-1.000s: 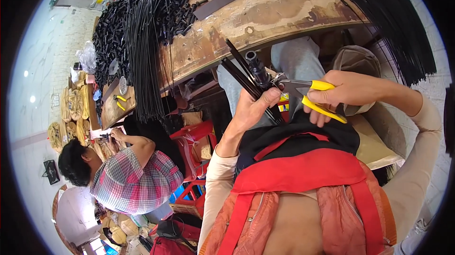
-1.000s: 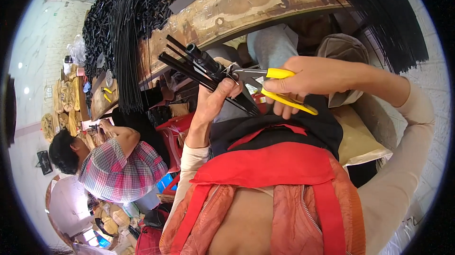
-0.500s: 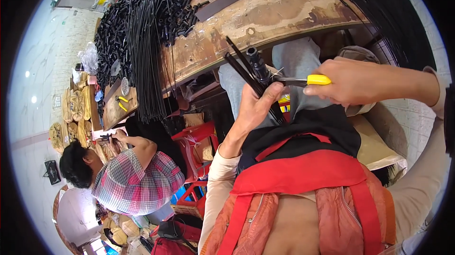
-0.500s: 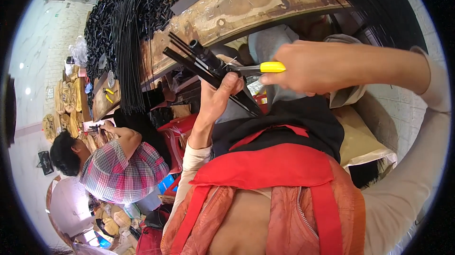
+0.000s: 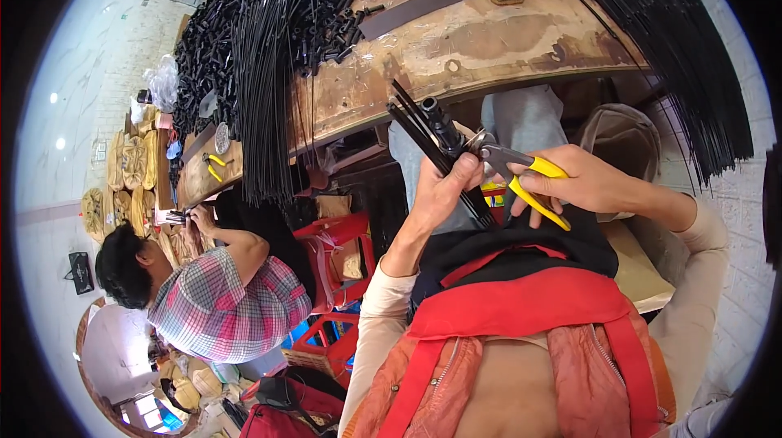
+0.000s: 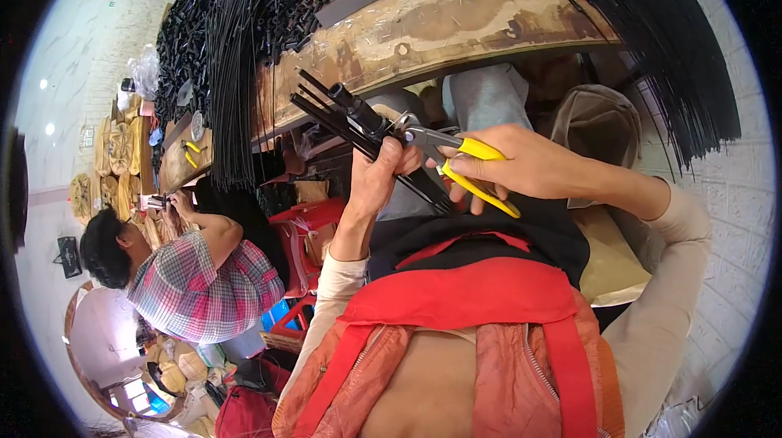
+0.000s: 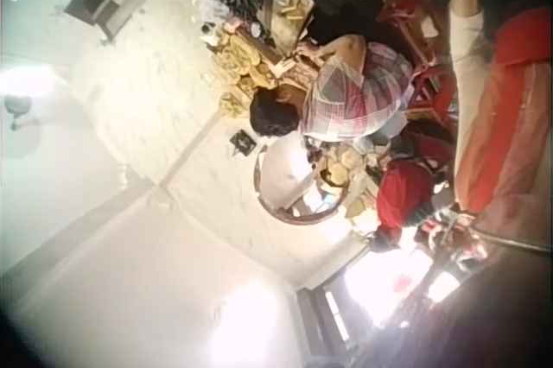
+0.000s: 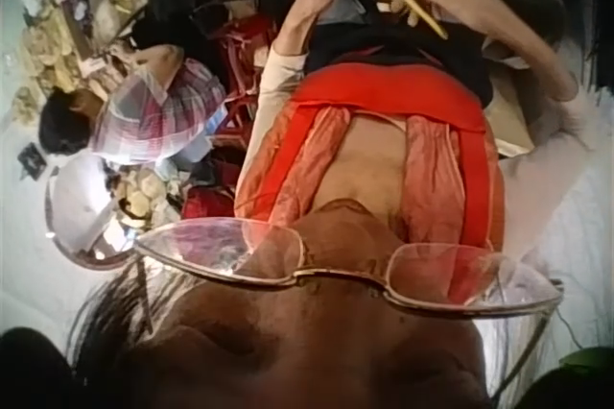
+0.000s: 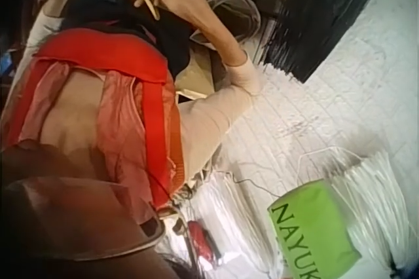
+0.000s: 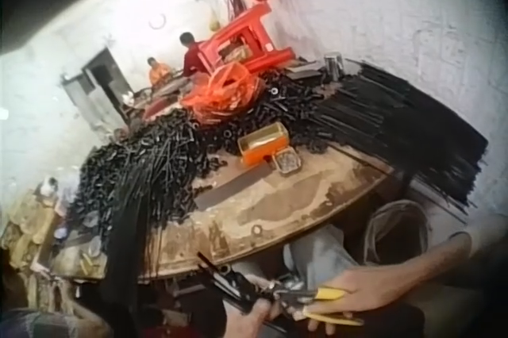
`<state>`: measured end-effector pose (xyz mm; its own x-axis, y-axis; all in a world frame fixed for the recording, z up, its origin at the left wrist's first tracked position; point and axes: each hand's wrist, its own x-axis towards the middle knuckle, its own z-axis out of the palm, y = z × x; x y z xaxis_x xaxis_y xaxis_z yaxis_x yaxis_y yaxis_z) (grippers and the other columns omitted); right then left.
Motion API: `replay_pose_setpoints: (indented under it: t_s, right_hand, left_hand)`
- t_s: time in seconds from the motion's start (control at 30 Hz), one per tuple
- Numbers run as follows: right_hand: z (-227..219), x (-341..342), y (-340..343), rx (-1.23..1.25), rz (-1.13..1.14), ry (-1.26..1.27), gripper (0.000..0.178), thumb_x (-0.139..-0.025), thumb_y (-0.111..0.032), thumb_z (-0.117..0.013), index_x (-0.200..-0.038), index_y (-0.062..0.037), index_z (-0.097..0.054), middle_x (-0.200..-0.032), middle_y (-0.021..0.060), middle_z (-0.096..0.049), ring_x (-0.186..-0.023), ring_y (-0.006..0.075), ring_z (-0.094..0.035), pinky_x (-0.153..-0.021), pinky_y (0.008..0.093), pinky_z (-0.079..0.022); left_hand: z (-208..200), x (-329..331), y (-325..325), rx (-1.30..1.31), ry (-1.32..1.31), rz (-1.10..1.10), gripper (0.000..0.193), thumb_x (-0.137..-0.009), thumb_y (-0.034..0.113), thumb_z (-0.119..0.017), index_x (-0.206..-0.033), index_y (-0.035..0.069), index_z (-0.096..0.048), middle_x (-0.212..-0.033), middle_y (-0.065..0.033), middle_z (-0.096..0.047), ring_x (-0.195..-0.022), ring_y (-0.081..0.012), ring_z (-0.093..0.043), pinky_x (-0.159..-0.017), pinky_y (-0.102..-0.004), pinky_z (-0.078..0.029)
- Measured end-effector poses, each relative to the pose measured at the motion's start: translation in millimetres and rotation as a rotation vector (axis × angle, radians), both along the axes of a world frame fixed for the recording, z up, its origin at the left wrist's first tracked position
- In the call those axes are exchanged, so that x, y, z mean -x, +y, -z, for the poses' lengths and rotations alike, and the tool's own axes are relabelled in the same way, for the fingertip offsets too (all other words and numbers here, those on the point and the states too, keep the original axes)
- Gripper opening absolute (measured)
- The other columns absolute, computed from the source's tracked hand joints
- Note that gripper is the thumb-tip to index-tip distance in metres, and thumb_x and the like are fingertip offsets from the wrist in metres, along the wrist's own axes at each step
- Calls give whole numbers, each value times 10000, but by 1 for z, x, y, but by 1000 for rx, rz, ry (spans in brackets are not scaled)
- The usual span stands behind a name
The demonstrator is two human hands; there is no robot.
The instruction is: The worker is cutting black tubes with pliers and inserting them into a base component at a production workbench.
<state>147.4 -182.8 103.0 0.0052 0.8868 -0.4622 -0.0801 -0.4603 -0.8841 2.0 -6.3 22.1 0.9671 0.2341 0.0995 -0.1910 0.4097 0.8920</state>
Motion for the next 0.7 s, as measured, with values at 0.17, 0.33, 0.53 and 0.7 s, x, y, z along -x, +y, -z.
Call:
replay_pose_setpoints:
  t_s: [0.17,0.33,0.53,0.7]
  right_hand:
    - [5,-6,-4,-107,3,-81,357,-1003,-273,-476,-1182,31,-531,-937,128,-701,-762,164,-696,-613,244,-512]
    - [-14,-17,0,78,-40,79,332,-1011,-293,-443,-1105,6,-552,-820,95,-671,-661,132,-650,-523,221,-455]
    - [75,47,4,-242,348,76,286,-1003,-275,-481,-1127,-17,-492,-767,29,-590,-665,95,-562,-634,235,-455]
    - [49,23,-5,-577,267,-870,414,-950,-121,-531,-1353,-92,-442,-1036,120,-604,-881,225,-603,-749,317,-489]
  left_hand:
    - [-2,-3,-3,2,33,22,285,-974,297,-561,-890,31,-505,-626,45,-382,-551,-55,-334,-496,-229,-259]
    - [4,-3,-5,-72,24,2,353,-948,362,-589,-888,46,-443,-622,22,-355,-544,-87,-321,-502,-259,-268]
    - [2,-12,-3,-68,86,-145,271,-962,246,-588,-790,63,-487,-607,44,-428,-535,-50,-372,-488,-228,-302]
    - [0,-7,-1,-23,57,-139,185,-961,198,-587,-908,44,-499,-612,32,-438,-523,-48,-363,-474,-221,-277]
